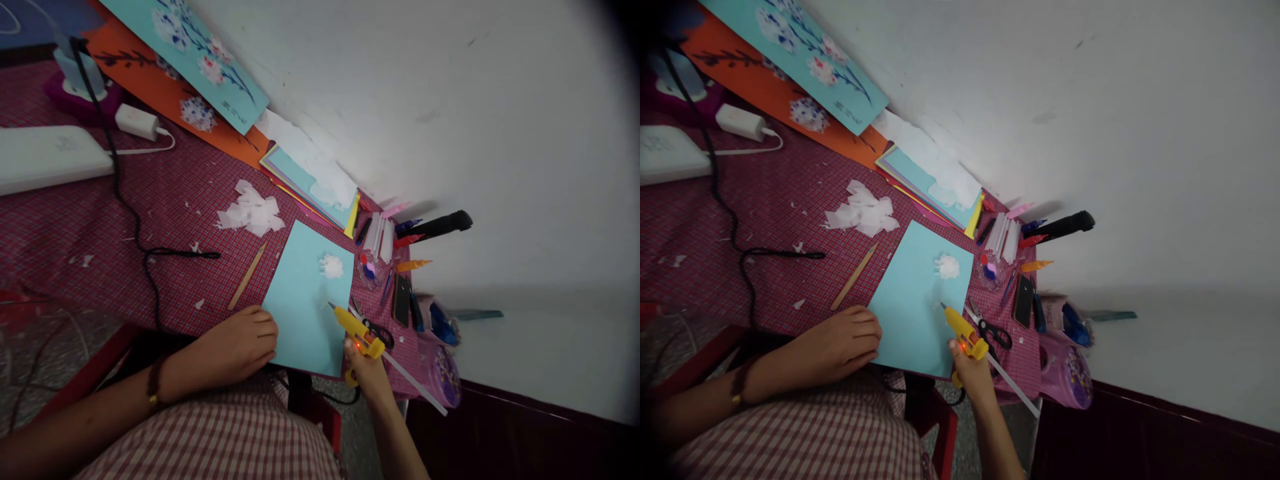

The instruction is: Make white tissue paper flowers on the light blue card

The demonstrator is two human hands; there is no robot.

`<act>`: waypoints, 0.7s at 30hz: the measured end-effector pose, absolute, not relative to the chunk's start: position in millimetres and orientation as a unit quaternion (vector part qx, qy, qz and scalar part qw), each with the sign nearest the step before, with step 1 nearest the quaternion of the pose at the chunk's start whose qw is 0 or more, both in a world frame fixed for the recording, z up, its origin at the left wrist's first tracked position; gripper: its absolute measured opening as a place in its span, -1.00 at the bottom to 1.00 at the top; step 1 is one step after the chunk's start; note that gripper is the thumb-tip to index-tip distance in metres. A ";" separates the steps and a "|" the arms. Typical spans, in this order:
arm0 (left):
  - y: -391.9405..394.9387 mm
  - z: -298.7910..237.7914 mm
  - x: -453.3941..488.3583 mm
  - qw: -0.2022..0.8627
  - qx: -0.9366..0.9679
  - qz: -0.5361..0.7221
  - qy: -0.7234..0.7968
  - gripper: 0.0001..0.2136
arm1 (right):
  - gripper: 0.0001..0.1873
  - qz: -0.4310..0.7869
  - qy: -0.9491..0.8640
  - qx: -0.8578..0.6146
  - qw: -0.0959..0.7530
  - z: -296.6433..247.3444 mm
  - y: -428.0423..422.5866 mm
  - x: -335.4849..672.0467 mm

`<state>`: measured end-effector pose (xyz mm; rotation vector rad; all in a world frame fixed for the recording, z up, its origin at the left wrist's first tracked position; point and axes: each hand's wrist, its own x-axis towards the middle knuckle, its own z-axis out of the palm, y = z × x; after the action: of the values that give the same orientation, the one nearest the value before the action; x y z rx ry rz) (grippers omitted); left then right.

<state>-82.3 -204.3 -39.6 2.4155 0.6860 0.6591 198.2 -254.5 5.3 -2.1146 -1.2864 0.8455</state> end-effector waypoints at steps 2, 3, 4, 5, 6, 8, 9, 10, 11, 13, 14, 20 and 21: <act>-204.7 -39.4 -82.1 0.269 0.895 0.245 0.257 -0.91 | -0.54 0.330 -0.478 -0.772 0.257 6.9 -254.2 196.8; -204.9 -39.3 -82.1 0.268 0.895 0.245 0.257 -0.91 | -0.53 0.337 -0.480 -0.768 0.257 7.9 -253.9 195.8; -204.9 -39.2 -82.0 0.267 0.896 0.246 0.257 -0.91 | -0.51 0.342 -0.482 -0.765 0.258 8.8 -253.6 194.7; -204.9 -39.2 -82.0 0.266 0.896 0.246 0.257 -0.90 | -0.50 0.344 -0.483 -0.763 0.259 9.5 -253.2 193.8; -204.9 -39.2 -82.0 0.266 0.896 0.246 0.256 -0.90 | -0.49 0.344 -0.482 -0.763 0.261 9.7 -253.0 193.2; -204.6 -39.3 -82.1 0.268 0.897 0.243 0.254 -0.89 | -0.50 0.341 -0.476 -0.767 0.265 8.6 -252.9 193.3; -204.5 -39.3 -82.2 0.269 0.897 0.240 0.254 -0.89 | -0.50 0.339 -0.472 -0.769 0.266 7.5 -253.2 194.0; -204.4 -39.3 -82.4 0.270 0.898 0.238 0.253 -0.89 | -0.50 0.336 -0.468 -0.772 0.267 6.2 -253.7 195.0; -204.3 -39.2 -82.5 0.271 0.898 0.235 0.253 -0.89 | -0.50 0.334 -0.465 -0.775 0.268 5.0 -254.2 196.1; -204.3 -39.0 -82.8 0.269 0.900 0.232 0.254 -0.89 | -0.50 0.334 -0.462 -0.777 0.267 3.3 -255.4 198.2; -204.3 -38.9 -82.9 0.269 0.900 0.231 0.254 -0.89 | -0.50 0.336 -0.462 -0.777 0.266 3.1 -255.9 199.0; -204.8 -38.9 -82.3 0.276 0.895 0.238 0.258 -0.89 | -0.46 0.348 -0.465 -0.769 0.266 4.8 -256.0 201.0; -204.8 -38.8 -82.2 0.275 0.894 0.242 0.258 -0.89 | -0.46 0.346 -0.463 -0.771 0.268 4.4 -256.0 201.1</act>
<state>-82.2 -204.8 -38.8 2.4037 0.6937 0.6494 201.1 -256.0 4.4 -2.0802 -1.2481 0.9337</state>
